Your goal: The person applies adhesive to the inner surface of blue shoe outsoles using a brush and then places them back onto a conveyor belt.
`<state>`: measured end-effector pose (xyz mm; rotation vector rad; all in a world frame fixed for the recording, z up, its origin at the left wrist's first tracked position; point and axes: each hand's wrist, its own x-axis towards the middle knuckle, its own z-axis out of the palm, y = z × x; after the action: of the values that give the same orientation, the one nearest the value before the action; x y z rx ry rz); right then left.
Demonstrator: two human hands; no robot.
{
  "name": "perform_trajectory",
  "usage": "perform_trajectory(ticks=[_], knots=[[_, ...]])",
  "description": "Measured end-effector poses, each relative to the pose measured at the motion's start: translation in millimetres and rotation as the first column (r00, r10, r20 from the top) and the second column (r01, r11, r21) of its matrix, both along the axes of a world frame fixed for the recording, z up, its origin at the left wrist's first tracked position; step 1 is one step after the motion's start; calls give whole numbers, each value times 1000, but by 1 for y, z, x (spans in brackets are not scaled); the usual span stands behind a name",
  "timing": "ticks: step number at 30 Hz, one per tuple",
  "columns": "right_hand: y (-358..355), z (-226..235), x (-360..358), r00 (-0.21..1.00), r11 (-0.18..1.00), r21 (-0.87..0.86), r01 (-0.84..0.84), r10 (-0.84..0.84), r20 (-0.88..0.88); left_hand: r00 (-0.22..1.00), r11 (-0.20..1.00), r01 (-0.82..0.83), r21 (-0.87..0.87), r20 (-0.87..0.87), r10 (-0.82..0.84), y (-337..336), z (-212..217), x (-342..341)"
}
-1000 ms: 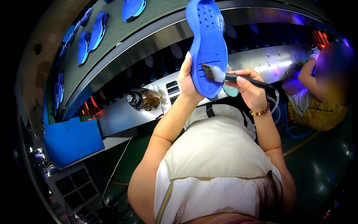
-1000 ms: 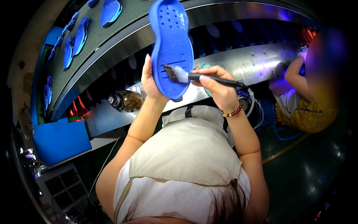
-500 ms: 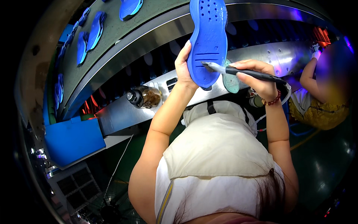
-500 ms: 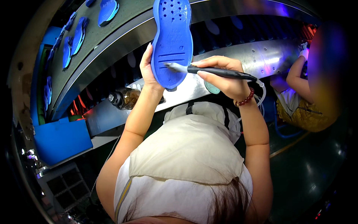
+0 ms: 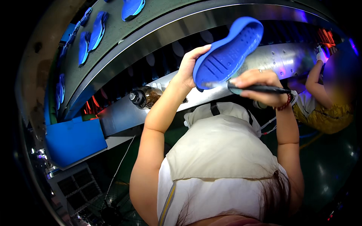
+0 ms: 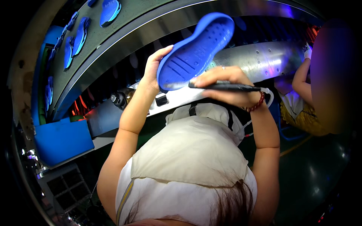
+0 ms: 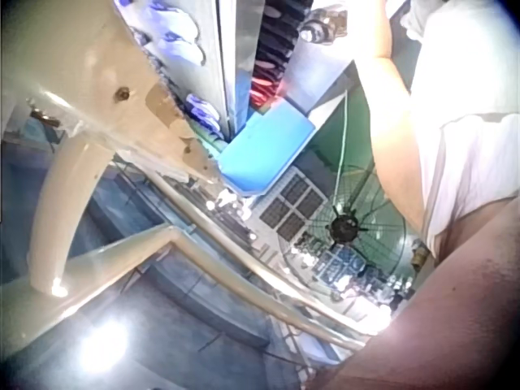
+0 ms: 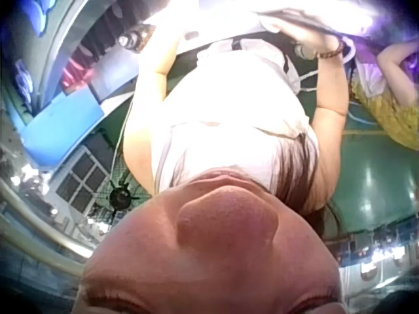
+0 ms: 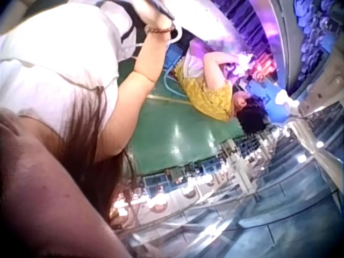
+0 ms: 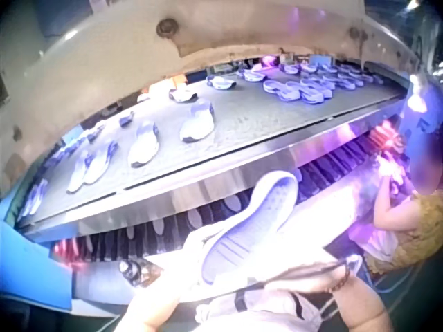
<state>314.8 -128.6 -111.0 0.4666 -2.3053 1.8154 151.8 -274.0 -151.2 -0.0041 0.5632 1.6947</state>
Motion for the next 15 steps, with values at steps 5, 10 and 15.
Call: perform_trajectory(ticks=[5, 10, 15], knots=[[8, 6, 0, 961, 933, 279, -230, 173, 216, 927, 953, 250, -169, -244, -286, 2, 9, 11], [20, -11, -1, 975, 978, 167, -128, 94, 200, 894, 903, 319, -286, -226, -388, -3, 18, 8], [27, 2, 2, 906, 894, 291, -340, 228, 356, 892, 923, 290, -252, -278, -356, -9, 10, 4]])
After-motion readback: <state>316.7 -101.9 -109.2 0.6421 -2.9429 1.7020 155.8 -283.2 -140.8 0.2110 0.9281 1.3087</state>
